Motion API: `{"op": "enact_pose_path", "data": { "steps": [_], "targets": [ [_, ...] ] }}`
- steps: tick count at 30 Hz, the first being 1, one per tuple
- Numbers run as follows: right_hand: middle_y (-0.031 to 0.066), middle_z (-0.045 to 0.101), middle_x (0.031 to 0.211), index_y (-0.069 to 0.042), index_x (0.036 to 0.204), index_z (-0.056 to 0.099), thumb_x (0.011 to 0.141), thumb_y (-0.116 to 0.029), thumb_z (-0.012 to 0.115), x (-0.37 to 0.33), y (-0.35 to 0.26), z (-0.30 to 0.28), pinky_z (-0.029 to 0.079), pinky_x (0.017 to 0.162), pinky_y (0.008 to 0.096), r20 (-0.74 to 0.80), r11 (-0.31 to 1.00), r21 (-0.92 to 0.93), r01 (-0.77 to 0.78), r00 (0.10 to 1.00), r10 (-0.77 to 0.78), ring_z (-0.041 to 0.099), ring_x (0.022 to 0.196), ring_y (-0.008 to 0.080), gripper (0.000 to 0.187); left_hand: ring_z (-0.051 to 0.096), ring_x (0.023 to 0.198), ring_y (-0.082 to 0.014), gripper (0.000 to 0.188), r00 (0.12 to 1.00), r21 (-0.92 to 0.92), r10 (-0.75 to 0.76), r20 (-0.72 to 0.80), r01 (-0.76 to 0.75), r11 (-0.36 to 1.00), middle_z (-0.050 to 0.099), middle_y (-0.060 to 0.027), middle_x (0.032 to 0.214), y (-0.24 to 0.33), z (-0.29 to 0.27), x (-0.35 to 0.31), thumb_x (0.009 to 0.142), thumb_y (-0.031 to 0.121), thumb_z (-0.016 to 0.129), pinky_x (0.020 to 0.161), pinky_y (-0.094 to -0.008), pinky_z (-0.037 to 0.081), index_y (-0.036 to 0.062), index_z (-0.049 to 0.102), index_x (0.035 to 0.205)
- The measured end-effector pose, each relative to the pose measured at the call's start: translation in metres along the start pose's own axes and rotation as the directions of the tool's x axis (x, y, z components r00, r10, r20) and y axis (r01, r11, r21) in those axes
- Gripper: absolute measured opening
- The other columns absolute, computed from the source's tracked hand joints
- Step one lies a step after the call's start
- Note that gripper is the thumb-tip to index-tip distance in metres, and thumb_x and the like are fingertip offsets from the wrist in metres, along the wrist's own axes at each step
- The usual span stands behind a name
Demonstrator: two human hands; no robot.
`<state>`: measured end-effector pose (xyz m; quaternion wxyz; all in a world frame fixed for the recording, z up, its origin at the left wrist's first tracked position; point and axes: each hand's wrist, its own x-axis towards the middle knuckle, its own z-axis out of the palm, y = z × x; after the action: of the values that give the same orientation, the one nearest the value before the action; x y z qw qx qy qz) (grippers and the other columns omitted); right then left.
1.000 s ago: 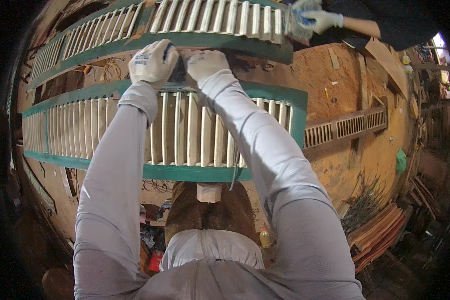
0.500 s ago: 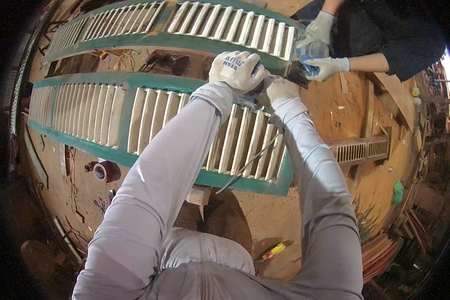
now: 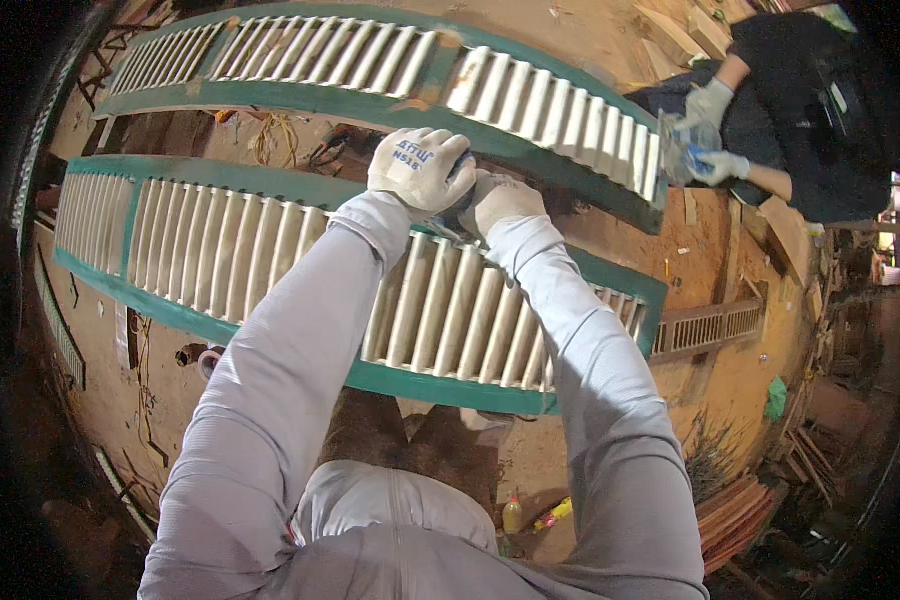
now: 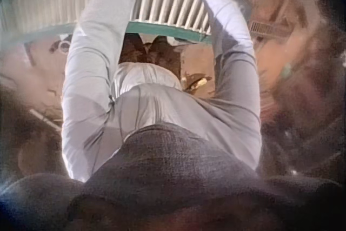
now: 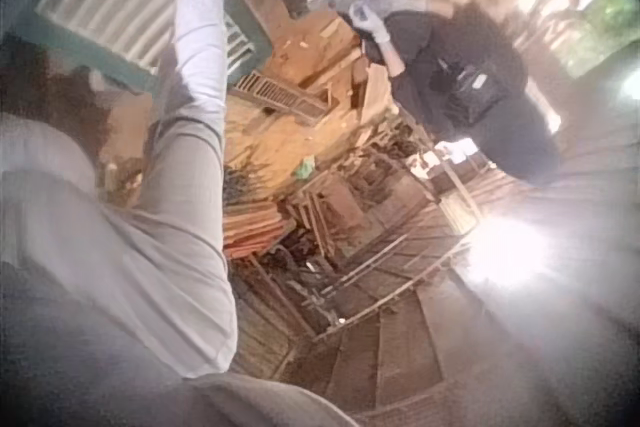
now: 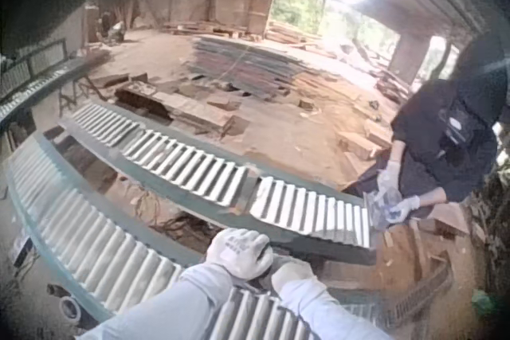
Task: The person sands a green-framed wooden slatted panel using a handheld electric sander. They move the sander along the slats and edges, then flip the panel to continue sanding the opposite side. A second person is visible in the background working on a similar panel.
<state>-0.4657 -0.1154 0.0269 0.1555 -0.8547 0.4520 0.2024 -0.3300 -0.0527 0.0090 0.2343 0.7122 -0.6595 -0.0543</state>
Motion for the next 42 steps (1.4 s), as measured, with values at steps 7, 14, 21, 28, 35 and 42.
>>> {"op": "enact_pose_path", "data": {
  "steps": [7, 14, 21, 28, 35, 42],
  "targets": [
    [0.0138, 0.071, 0.126, -0.017, 0.122, 0.068, 0.095, -0.038, 0.056, 0.033, -0.137, 0.001, 0.054, 0.099, 0.0428, 0.050, 0.999, 0.020, 0.040, 0.998, -0.041, 0.068, 0.118, 0.0313, 0.037, 0.071, 0.094, -0.0329, 0.030, 0.999, 0.047, 0.032, -0.022, -0.030, 0.998, 0.074, -0.0131, 0.097, -0.126, -0.063, -0.034, 0.091, 0.036, 0.059, 0.084, -0.0462, 0.055, 0.0103, 0.071, 0.100],
    [0.0132, 0.069, 0.131, -0.018, 0.128, 0.069, 0.092, -0.038, 0.062, 0.033, -0.161, -0.006, 0.053, 0.103, 0.0418, 0.059, 0.997, -0.029, -0.064, 0.996, 0.066, 0.066, 0.122, 0.0302, 0.042, 0.070, 0.099, -0.0333, 0.037, 0.999, -0.020, 0.020, 0.049, -0.019, 1.000, 0.074, -0.0136, 0.101, -0.140, -0.074, -0.035, 0.092, 0.040, 0.056, 0.090, -0.0457, 0.053, 0.0098, 0.072, 0.106],
    [0.0112, 0.067, 0.135, -0.019, 0.128, 0.070, 0.088, -0.039, 0.066, 0.035, -0.130, -0.001, 0.052, 0.104, 0.0430, -0.023, 0.999, -0.042, 0.014, 1.000, -0.015, 0.064, 0.125, 0.0318, 0.045, 0.069, 0.100, -0.0349, 0.038, 0.999, -0.014, -0.003, 0.034, 0.003, 1.000, 0.072, -0.0145, 0.104, -0.119, -0.067, -0.033, 0.095, 0.039, 0.052, 0.092, -0.0470, 0.052, 0.0085, 0.070, 0.108],
    [0.0190, 0.072, 0.122, -0.010, 0.119, 0.075, 0.084, -0.041, 0.069, 0.035, -0.064, 0.014, 0.055, 0.099, 0.0430, -0.089, 0.983, -0.151, 0.100, 0.989, -0.114, 0.069, 0.115, 0.0346, 0.047, 0.052, 0.130, -0.0397, 0.047, 0.916, -0.234, -0.043, -0.400, -0.056, 0.971, 0.059, -0.0187, 0.136, -0.078, -0.034, -0.098, 0.090, 0.028, 0.067, 0.112, -0.0505, 0.038, 0.0050, 0.062, 0.131],
    [0.0235, 0.073, 0.117, -0.001, 0.117, 0.074, 0.073, -0.049, 0.081, 0.019, 0.055, 0.036, 0.056, 0.097, 0.0425, -0.157, 0.984, -0.175, -0.021, 0.988, -0.006, 0.071, 0.109, 0.0359, 0.066, 0.057, 0.121, -0.0397, 0.045, 0.974, -0.757, -0.226, -0.034, 0.122, 0.642, 0.059, -0.0227, 0.128, 0.075, 0.040, -0.214, 0.091, 0.013, 0.066, 0.107, -0.0470, 0.043, -0.0003, 0.057, 0.133],
    [0.0240, 0.073, 0.115, -0.005, 0.113, 0.076, 0.071, -0.044, 0.078, -0.014, 0.138, 0.037, 0.055, 0.096, 0.0435, -0.144, 0.997, -0.028, -0.075, 0.987, 0.071, 0.071, 0.109, 0.0363, 0.057, 0.038, 0.146, -0.0388, 0.081, 0.783, -0.774, -0.070, 0.619, 0.622, 0.116, 0.038, -0.0296, 0.156, 0.238, 0.148, -0.211, 0.096, 0.025, 0.064, 0.121, -0.0409, 0.032, -0.0072, 0.023, 0.157]
  ]
}}
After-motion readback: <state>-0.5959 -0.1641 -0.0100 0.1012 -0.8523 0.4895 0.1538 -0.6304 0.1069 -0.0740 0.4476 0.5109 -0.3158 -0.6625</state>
